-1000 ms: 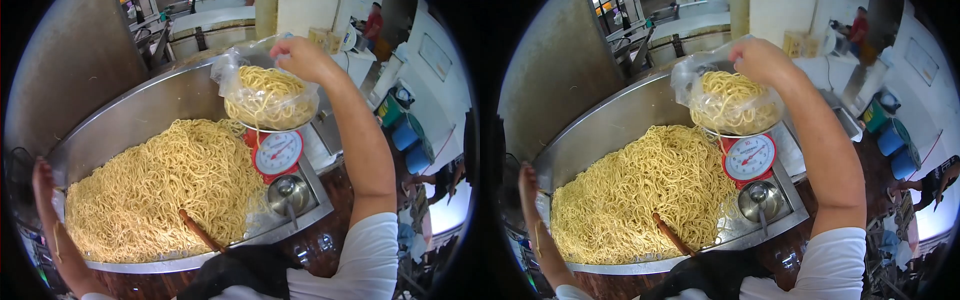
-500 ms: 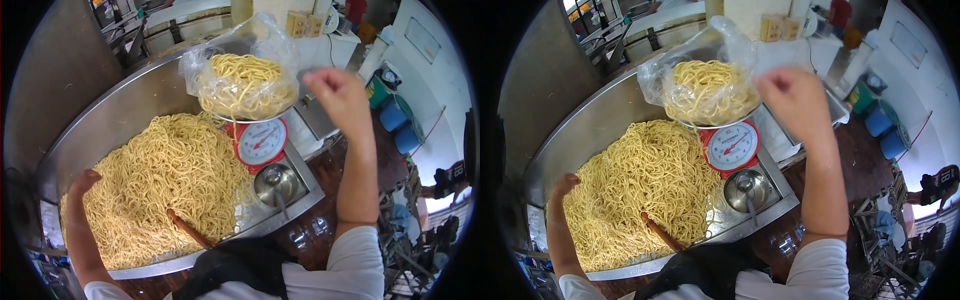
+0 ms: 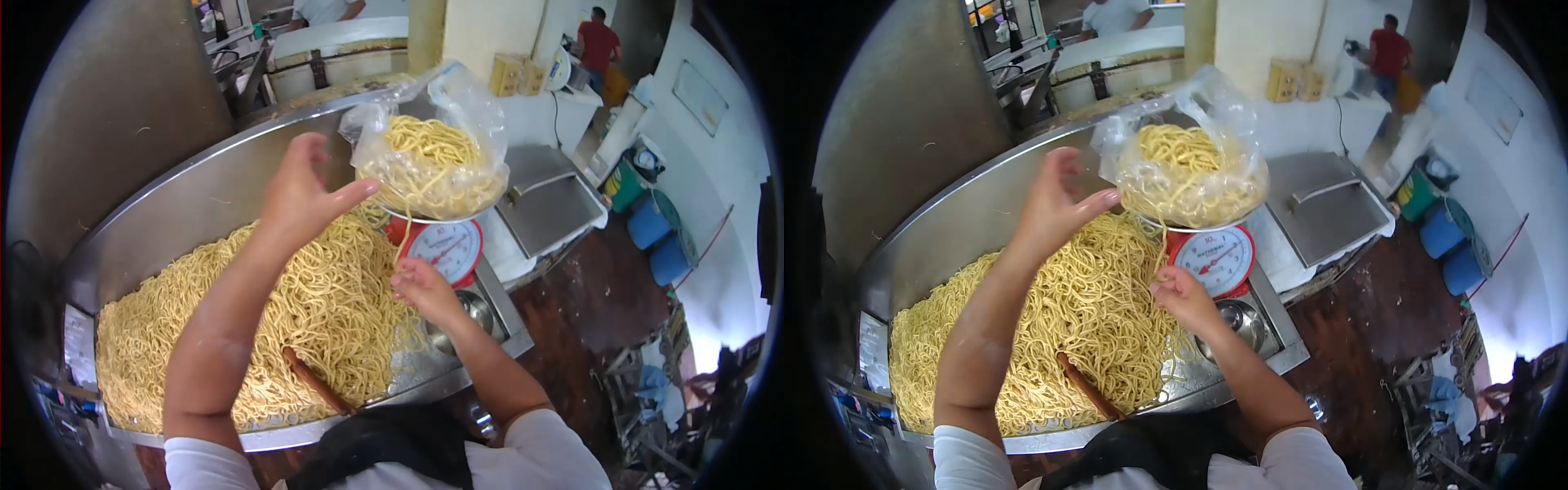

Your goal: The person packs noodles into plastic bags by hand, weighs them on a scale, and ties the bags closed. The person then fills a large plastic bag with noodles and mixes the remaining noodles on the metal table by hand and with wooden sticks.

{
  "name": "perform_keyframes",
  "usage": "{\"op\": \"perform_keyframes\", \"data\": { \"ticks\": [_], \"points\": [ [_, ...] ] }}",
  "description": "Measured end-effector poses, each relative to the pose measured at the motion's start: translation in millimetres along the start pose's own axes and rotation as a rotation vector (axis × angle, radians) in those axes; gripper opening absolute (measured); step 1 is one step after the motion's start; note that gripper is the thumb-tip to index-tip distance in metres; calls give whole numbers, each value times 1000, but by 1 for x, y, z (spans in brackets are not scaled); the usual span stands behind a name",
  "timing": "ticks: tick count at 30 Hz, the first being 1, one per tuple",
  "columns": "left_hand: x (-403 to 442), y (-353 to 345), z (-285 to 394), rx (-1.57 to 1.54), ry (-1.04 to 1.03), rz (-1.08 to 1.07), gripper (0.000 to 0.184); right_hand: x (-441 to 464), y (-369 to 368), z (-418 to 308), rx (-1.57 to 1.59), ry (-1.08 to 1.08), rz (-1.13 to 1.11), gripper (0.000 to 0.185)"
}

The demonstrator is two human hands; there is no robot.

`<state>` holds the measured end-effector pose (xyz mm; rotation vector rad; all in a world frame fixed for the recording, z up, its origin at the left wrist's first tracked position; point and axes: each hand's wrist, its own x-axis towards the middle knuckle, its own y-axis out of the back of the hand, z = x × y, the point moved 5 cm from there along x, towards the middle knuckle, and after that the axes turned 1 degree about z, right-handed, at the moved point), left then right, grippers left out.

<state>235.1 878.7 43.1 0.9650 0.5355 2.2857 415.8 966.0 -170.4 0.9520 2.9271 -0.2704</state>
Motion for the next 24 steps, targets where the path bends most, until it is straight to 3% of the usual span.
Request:
{"op": "perform_keyframes", "data": {
  "ticks": [1, 3, 4, 7, 8, 10, 11, 12, 13, 14, 15, 17, 18, 20, 21, 23, 24],
  "points": [
    [7, -9, 2, 0, -5, 20, 85, 1, -6, -2, -79, 128, -78, 27],
    [18, -17, 11, 60, -68, 95, 50, -6, -18, -28, -104, 121, -134, 23],
    [22, -16, 14, 59, -77, 109, 50, -11, -25, -43, -119, 103, -175, 19],
    [32, -17, 23, 41, -225, 126, 14, -14, -33, -100, -76, 210, -220, 18],
    [33, -15, 24, 40, -228, 132, 14, -14, -34, -121, -27, 241, -204, 18],
    [38, -19, 10, -466, 97, -48, 9, -20, -41, -169, 70, 264, -182, 22],
    [36, -13, 14, -465, 91, -42, 9, -17, -42, -188, 173, 281, -156, 27],
    [30, -10, 12, -617, 227, -63, 7, -10, -44, -200, 172, 287, -161, 27],
    [24, -9, 10, -767, 366, -86, 6, -5, -44, -219, 42, 458, -105, 30],
    [22, -8, 5, -763, 363, -83, 6, 0, -44, -236, -88, 626, -45, 34],
    [19, -10, -3, -813, 390, -127, 7, 15, -41, -244, -85, 628, -47, 34],
    [15, -7, -11, -864, 413, -169, 9, 32, -40, -271, -572, 950, 8, 41],
    [14, -5, -11, -930, 415, -188, 10, 38, -35, -284, -573, 955, 5, 41],
    [14, -2, -9, -996, 417, -209, 11, 49, -35, -278, -1122, 194, -253, 46],
    [16, 2, -6, -996, 395, -204, 11, 42, -37, -284, -1124, 197, -252, 46],
    [20, 7, -4, -1005, 376, -183, 10, 32, -34, -300, -1380, 325, 50, 43],
    [23, 9, -4, -967, 362, -165, 10, 35, -30, -297, -1385, 326, 40, 43]
  ]
}}
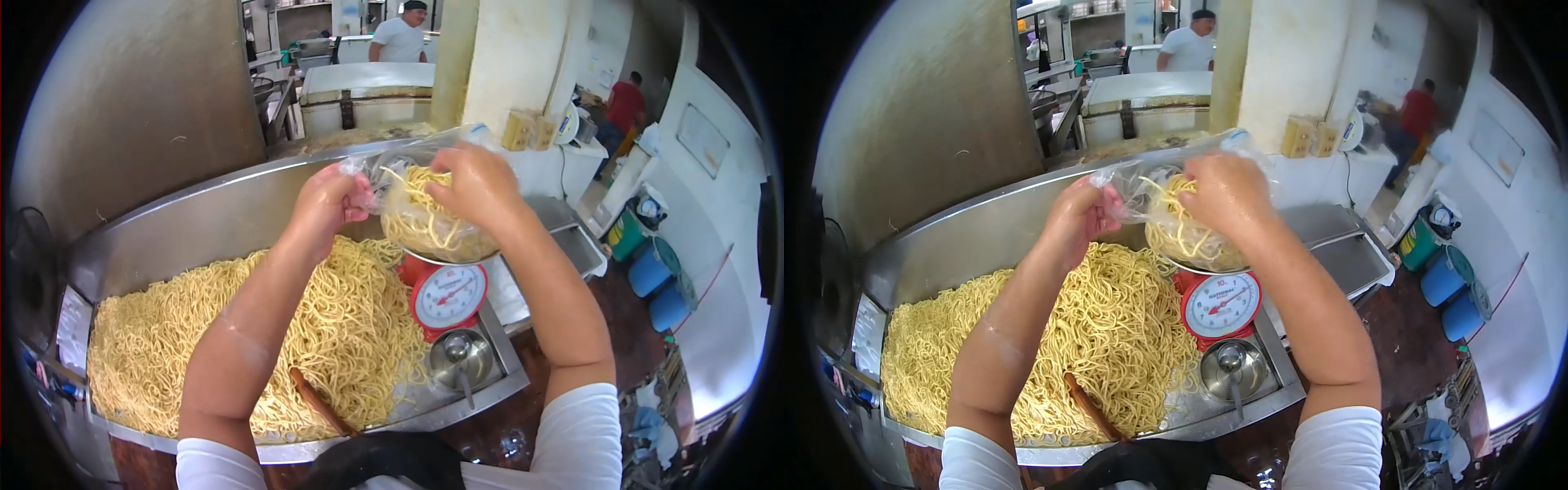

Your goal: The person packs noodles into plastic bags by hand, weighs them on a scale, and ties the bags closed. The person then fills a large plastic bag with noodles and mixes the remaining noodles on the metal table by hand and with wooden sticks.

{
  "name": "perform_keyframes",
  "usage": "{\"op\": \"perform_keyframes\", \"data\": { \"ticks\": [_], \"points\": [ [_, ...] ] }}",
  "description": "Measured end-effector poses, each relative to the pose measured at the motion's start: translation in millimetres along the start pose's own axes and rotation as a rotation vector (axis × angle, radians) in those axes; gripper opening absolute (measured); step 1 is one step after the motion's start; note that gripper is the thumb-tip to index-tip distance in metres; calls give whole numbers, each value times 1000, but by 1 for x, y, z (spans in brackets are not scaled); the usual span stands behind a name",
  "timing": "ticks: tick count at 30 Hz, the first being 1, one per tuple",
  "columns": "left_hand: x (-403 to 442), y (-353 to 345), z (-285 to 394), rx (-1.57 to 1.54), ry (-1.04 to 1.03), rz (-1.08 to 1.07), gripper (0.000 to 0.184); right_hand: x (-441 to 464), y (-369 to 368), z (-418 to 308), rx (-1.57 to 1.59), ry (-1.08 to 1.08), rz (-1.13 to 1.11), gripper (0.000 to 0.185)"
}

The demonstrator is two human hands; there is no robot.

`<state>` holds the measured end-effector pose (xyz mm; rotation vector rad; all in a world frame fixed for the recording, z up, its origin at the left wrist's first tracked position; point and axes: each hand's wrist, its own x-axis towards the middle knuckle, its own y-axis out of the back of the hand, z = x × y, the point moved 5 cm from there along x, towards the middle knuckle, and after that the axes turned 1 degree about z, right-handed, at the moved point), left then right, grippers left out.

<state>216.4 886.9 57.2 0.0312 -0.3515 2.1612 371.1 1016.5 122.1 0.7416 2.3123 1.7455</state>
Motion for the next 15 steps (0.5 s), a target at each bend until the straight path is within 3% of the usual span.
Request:
{"op": "perform_keyframes", "data": {
  "ticks": [2, 4, 7, 8, 10, 11, 13, 15],
  "points": [
    [-1, 0, 4, 42, -6, 12, 10, -2, 2, 23, -703, 50, 417, 35],
    [-2, 1, 8, 40, 13, 97, 10, 8, 13, 65, -842, 132, 800, 36],
    [5, 7, 12, -64, -24, 102, 12, -6, 59, 84, -850, 22, 958, 36],
    [7, 9, 16, -143, -39, 109, 13, -9, 72, 88, -850, 16, 950, 36],
    [12, 6, 25, -103, -44, 81, 14, -6, 87, 123, -639, -376, 454, 35],
    [13, 2, 29, -105, -23, 83, 14, -9, 96, 127, -638, -387, 447, 35],
    [20, 0, 29, -83, 3, 37, 20, -9, 94, 131, -422, -171, 248, 21],
    [14, -29, 35, -6, -43, -75, 30, -11, 83, 131, 265, -242, 233, 29]
  ]
}}
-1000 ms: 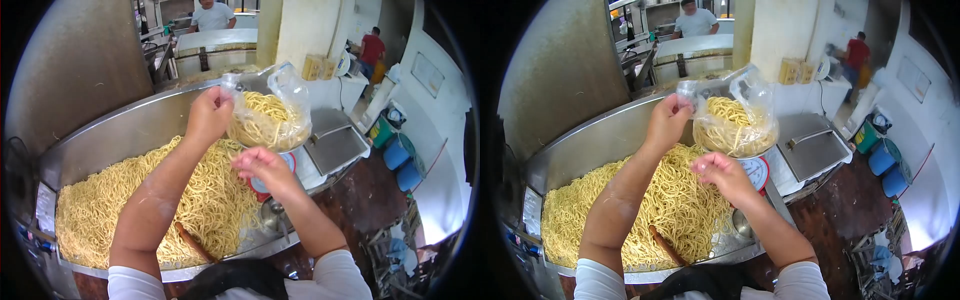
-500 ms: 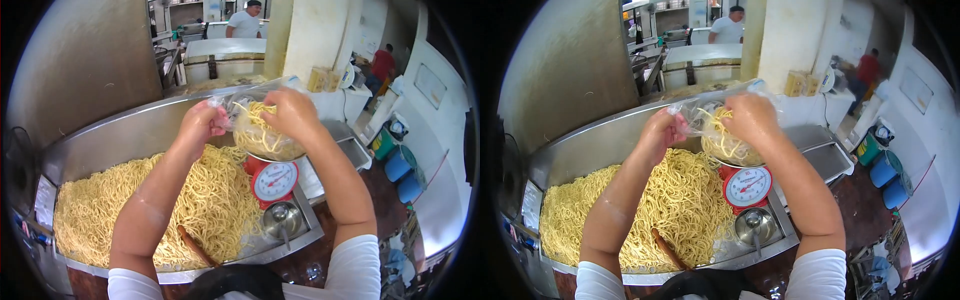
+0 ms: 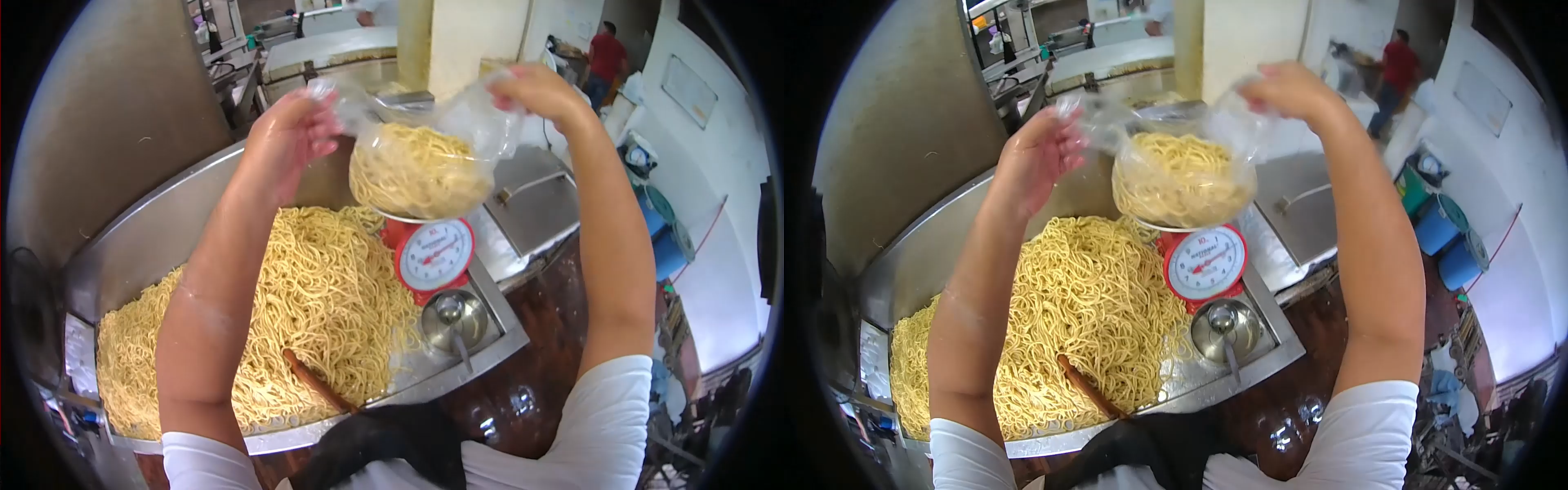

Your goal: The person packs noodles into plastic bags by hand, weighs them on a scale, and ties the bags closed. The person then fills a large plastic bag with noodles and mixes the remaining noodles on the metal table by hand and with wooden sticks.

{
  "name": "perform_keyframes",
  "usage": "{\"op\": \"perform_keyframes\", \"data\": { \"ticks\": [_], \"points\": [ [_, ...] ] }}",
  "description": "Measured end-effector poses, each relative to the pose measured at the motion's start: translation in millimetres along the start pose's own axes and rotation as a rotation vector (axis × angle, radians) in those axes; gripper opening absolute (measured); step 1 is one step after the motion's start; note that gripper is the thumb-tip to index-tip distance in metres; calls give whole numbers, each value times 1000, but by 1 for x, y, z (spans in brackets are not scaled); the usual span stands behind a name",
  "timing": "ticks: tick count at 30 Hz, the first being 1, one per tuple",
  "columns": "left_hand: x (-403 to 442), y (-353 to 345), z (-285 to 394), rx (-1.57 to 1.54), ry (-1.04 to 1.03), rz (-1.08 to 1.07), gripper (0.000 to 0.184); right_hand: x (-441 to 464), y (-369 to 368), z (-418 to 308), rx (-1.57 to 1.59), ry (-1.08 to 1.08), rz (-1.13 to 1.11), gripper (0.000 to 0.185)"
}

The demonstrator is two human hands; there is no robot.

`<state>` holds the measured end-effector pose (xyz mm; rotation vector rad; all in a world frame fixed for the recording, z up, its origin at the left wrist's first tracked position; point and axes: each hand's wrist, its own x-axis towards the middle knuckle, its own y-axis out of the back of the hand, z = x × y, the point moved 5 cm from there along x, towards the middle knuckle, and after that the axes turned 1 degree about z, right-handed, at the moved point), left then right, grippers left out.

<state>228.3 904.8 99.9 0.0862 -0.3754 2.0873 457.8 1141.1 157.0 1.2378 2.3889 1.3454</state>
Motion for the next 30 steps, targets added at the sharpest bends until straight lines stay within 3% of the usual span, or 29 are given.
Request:
{"op": "perform_keyframes", "data": {
  "ticks": [2, 4, 5, 7, 9, 11, 12, 20, 27, 28, 29, 30],
  "points": [
    [-9, -34, 6, 71, -44, -120, 39, 0, -24, -17, 285, 31, -149, 41],
    [-19, -69, 2, 258, -75, -410, 59, -11, -57, -42, 638, 109, -219, 54],
    [-20, -75, -5, 258, -59, -426, 59, -8, -64, -48, 528, 92, -172, 55],
    [-27, -89, -13, 549, -216, -550, 69, -8, -72, -54, 416, 67, -122, 57],
    [-36, -82, -13, 675, -233, -548, 72, -17, -70, -64, 13, 255, 45, 56],
    [-50, -65, -13, 833, -295, -435, 71, -13, -74, -58, -5, 269, -1, 52],
    [-62, -55, -13, 740, -256, -405, 68, -16, -71, -57, 15, 289, 60, 50],
    [-163, 119, -55, 602, 345, -74, 55, -16, -68, -38, 205, 222, 51, 43],
    [-321, 207, -100, 331, 490, 302, 46, 15, -81, -40, 154, 64, -6, 38],
    [-343, 214, -108, 299, 496, 292, 43, 14, -79, -49, 293, 146, -39, 34],
    [-362, 221, -117, 248, 502, 302, 43, 16, -86, -55, 742, 127, 11, 32],
    [-376, 221, -118, 226, 515, 297, 46, 25, -78, -59, 939, -28, 36, 32]
  ]
}}
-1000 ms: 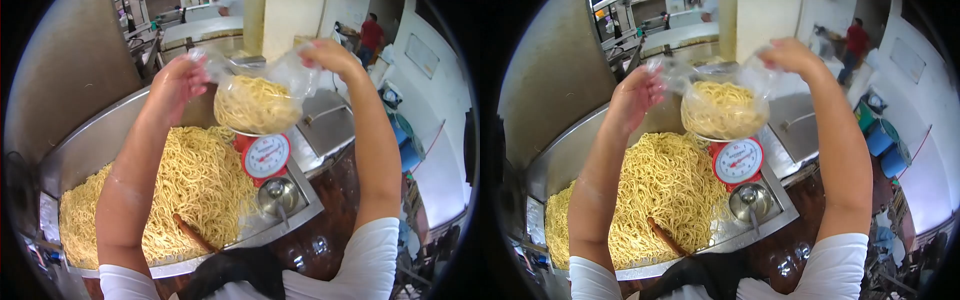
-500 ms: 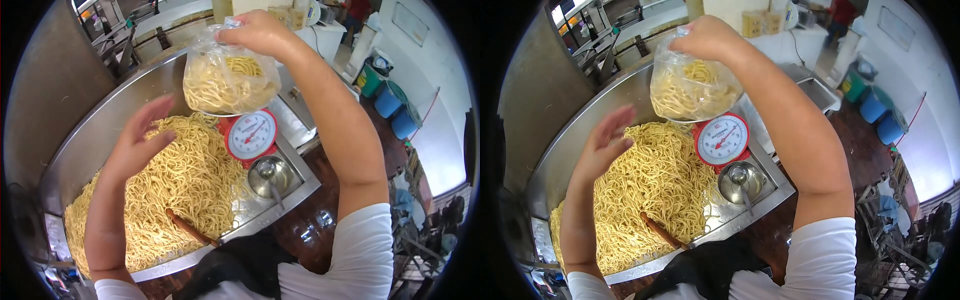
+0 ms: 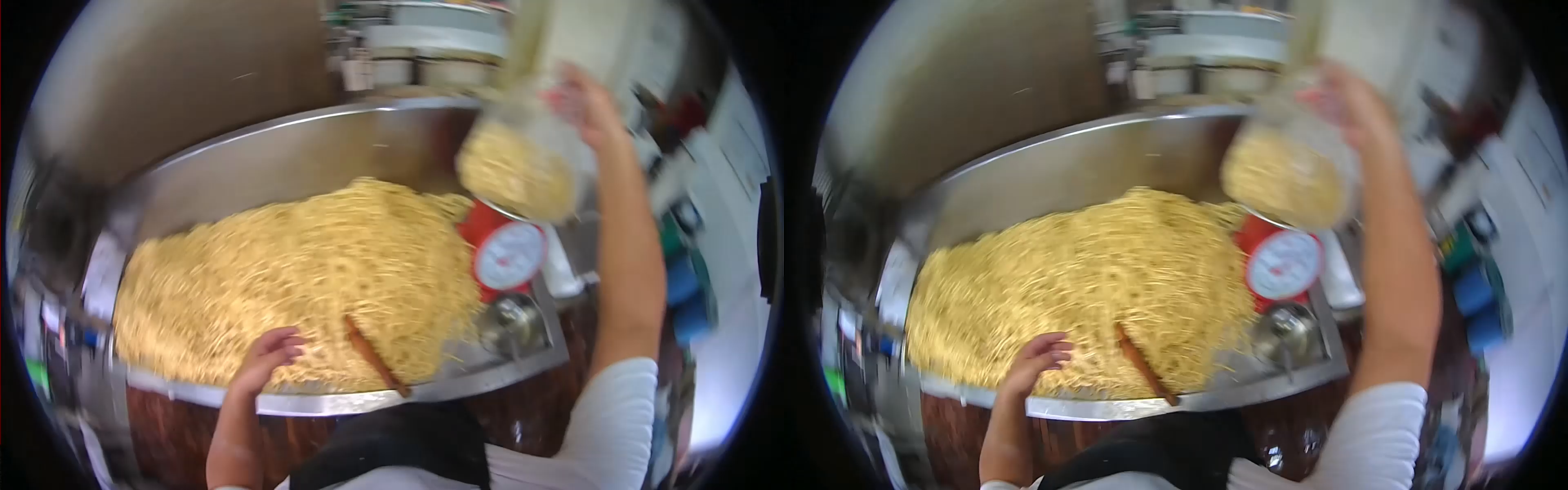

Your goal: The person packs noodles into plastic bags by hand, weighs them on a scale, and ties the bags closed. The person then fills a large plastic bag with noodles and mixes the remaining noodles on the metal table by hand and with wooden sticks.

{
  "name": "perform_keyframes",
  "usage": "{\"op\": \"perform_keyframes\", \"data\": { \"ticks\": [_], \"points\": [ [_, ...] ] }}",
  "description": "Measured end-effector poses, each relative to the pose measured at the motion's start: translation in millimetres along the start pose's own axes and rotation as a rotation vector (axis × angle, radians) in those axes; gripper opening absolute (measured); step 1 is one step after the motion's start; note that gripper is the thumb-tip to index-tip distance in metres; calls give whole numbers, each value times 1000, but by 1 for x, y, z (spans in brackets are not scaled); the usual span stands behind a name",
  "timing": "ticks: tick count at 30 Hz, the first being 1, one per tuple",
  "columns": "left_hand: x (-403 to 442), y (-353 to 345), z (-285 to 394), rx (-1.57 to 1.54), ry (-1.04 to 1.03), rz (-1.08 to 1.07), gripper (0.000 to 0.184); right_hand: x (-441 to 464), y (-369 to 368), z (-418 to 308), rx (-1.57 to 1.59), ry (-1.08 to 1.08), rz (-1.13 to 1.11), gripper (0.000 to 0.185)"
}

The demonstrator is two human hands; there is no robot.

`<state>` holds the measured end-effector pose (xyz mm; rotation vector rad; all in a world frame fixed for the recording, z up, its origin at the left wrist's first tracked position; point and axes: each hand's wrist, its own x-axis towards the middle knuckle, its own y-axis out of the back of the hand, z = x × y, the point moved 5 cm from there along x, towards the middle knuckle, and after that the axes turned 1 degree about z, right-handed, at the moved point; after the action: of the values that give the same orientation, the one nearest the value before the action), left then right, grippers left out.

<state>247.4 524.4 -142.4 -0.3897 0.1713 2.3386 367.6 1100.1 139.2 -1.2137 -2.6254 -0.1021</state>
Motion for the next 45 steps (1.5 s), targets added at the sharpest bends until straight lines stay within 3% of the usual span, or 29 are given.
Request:
{"op": "perform_keyframes", "data": {
  "ticks": [1, 2, 3, 4, 5, 7, 8, 9, 10, 11, 12, 13, 14, 15, 17, 21, 23, 25, 27, 31, 33, 34, 35, 37, 39, 41, 42, 44, 45],
  "points": [
    [-11, 3, -3, 6, 36, 34, 49, -2, -12, -28, 103, 229, 72, 25],
    [-17, 10, -12, 7, 28, 38, 50, -2, -21, -50, 332, 210, 127, 14],
    [-22, 17, -16, 10, -27, 25, 49, 11, -26, -62, 356, 100, -98, 24],
    [-27, 21, -14, -3, -36, 2, 52, 4, -47, -74, 397, 48, -72, 31],
    [-29, 28, -15, -7, -65, -9, 53, 34, -39, -76, 381, 70, -368, 20],
    [-33, 35, -6, -10, -113, -26, 55, -41, -107, -123, 284, 242, -152, 28],
    [-32, 34, -1, -4, -128, -47, 55, -17, -90, -132, 320, 299, -388, 26],
    [-31, 30, 4, -26, -156, -85, 58, 8, -74, -140, 352, 358, -611, 50],
    [-28, 25, 11, -43, -186, -133, 60, -63, -119, -159, 362, 312, -100, 41],
    [-28, 21, 22, 58, -245, -121, 68, -89, -138, -176, 368, 315, -110, 41],
    [-30, 14, 34, 159, -301, -107, 77, -111, -167, -184, 383, 164, -454, 26],
    [-47, 10, 59, 275, -431, -22, 88, -137, -198, -185, 381, -4, -802, 44],
    [-60, 0, 84, 391, -557, 52, 98, -80, -160, -158, 404, 268, -1015, 31],
    [-63, -4, 87, 377, -548, 48, 98, -94, -179, -135, 395, 253, -1016, 31],
    [-76, -4, 100, 540, -843, 257, 115, -149, -230, -86, 549, -101, -677, 34],
    [-62, 19, 52, 822, -668, 205, 120, -278, -319, 10, 591, -440, -911, 35],
    [-67, 39, 36, 846, -390, 136, 116, -332, -345, 77, 236, -502, -1019, 24],
    [-59, 50, -12, 991, -428, 326, 105, -390, -378, 95, -79, -375, -1254, 25],
    [-51, 64, -40, 943, -574, 486, 74, -416, -398, 80, -161, -92, -1488, 25],
    [-49, 58, -31, 855, -895, 142, 40, -414, -398, 57, -477, 188, -1550, 27],
    [-49, 62, -53, 409, -341, 305, 22, -393, -383, 52, -310, 568, -1101, 29],
    [-50, 63, -60, 408, -348, 323, 22, -382, -369, 67, -353, 499, -1013, 50],
    [-47, 65, -73, 431, -343, 362, 21, -380, -355, 82, -347, 515, -1024, 50],
    [-42, 69, -83, 456, -346, 424, 21, -374, -328, 128, -470, 199, -894, 81],
    [-41, 68, -76, 379, -453, 505, 16, -398, -335, 155, -781, 469, -1070, 96],
    [-43, 62, -63, 408, -496, 524, 11, -424, -344, 197, -694, 462, -957, 90],
    [-45, 53, -50, 490, -525, 367, 10, -437, -356, 228, -677, 482, -966, 90],
    [-47, 54, -43, 583, -535, 230, 12, -445, -371, 295, -283, -103, -784, 71],
    [-52, 60, -38, 563, -659, 272, 18, -449, -376, 305, -264, -101, -800, 71]
  ]
}}
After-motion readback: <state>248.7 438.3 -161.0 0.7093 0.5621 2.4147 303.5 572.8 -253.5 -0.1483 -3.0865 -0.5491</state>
